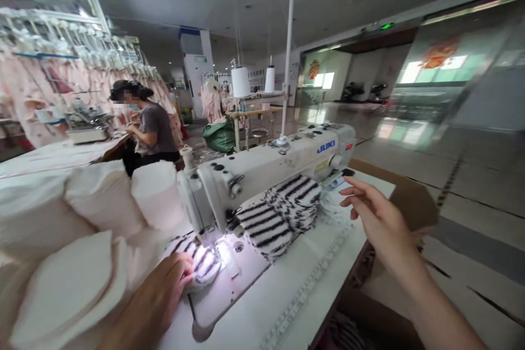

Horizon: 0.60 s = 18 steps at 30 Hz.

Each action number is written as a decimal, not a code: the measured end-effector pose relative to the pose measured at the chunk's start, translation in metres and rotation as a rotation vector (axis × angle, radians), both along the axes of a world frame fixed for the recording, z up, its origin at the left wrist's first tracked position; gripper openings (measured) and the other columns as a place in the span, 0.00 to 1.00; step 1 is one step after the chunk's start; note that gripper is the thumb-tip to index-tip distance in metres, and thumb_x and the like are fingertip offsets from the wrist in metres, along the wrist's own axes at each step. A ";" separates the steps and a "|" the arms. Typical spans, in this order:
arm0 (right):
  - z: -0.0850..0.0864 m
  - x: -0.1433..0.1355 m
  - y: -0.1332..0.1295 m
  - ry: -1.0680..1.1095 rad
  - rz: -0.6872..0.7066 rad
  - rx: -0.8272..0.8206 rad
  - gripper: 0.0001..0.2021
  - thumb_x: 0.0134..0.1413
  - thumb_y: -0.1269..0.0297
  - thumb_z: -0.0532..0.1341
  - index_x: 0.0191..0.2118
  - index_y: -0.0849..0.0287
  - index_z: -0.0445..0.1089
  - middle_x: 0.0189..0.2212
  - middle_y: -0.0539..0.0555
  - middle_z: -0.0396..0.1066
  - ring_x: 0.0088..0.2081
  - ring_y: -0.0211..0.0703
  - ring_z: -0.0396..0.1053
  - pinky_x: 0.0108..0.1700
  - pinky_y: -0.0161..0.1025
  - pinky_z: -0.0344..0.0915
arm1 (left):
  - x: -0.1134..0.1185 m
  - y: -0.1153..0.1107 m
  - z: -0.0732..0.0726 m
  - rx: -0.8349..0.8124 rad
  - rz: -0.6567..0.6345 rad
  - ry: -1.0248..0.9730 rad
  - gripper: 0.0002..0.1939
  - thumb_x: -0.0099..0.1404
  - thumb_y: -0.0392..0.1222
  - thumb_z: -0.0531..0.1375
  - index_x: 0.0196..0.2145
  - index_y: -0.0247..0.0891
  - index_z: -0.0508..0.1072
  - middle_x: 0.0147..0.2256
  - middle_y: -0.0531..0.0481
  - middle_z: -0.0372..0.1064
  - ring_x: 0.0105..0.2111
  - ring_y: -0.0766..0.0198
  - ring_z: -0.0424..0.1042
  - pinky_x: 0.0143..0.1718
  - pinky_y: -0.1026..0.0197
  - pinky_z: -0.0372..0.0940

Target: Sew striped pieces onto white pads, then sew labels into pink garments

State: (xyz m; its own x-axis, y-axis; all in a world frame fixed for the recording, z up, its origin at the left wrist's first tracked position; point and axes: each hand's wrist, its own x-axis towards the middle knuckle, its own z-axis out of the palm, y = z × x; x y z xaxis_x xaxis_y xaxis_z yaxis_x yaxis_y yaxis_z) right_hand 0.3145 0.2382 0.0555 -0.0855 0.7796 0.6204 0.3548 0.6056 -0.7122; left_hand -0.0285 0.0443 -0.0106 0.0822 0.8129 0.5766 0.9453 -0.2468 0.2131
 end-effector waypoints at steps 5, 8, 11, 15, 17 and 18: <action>-0.030 -0.009 -0.042 -0.138 0.202 0.004 0.15 0.62 0.63 0.50 0.52 0.52 0.64 0.35 0.53 0.68 0.32 0.36 0.67 0.34 0.33 0.67 | 0.002 -0.005 0.002 -0.022 -0.048 0.044 0.03 0.66 0.36 0.50 0.35 0.41 0.61 0.36 0.48 0.66 0.35 0.61 0.69 0.35 0.60 0.67; -0.061 -0.018 -0.073 -0.210 0.314 0.077 0.14 0.62 0.67 0.49 0.51 0.52 0.63 0.34 0.52 0.67 0.34 0.36 0.67 0.39 0.33 0.67 | 0.009 -0.010 0.007 -0.087 -0.011 0.066 0.04 0.66 0.35 0.48 0.36 0.40 0.61 0.36 0.47 0.66 0.36 0.60 0.68 0.37 0.58 0.67; -0.087 -0.024 -0.082 -0.221 0.333 0.145 0.14 0.61 0.69 0.49 0.50 0.53 0.64 0.34 0.53 0.67 0.33 0.37 0.68 0.37 0.32 0.68 | 0.015 -0.014 0.011 -0.168 0.043 0.068 0.05 0.67 0.35 0.47 0.34 0.39 0.60 0.35 0.47 0.65 0.35 0.61 0.67 0.36 0.57 0.66; -0.100 -0.032 -0.083 -0.178 0.293 0.186 0.14 0.60 0.69 0.50 0.48 0.54 0.67 0.34 0.53 0.68 0.33 0.38 0.69 0.37 0.33 0.69 | 0.016 -0.015 0.011 -0.162 0.051 0.087 0.05 0.68 0.34 0.47 0.34 0.39 0.60 0.36 0.48 0.65 0.34 0.62 0.66 0.35 0.59 0.66; -0.096 -0.033 -0.085 -0.075 0.322 0.096 0.13 0.60 0.67 0.51 0.45 0.54 0.70 0.32 0.53 0.69 0.32 0.38 0.69 0.37 0.34 0.69 | 0.015 -0.014 0.010 -0.112 0.034 0.106 0.04 0.68 0.35 0.48 0.35 0.39 0.61 0.36 0.48 0.66 0.35 0.61 0.67 0.36 0.59 0.66; -0.092 -0.033 -0.084 -0.023 0.337 0.047 0.12 0.60 0.66 0.51 0.43 0.55 0.70 0.31 0.53 0.69 0.31 0.38 0.69 0.36 0.34 0.69 | 0.015 -0.013 0.009 -0.072 0.028 0.116 0.04 0.67 0.36 0.48 0.35 0.40 0.62 0.36 0.49 0.66 0.36 0.61 0.68 0.36 0.60 0.66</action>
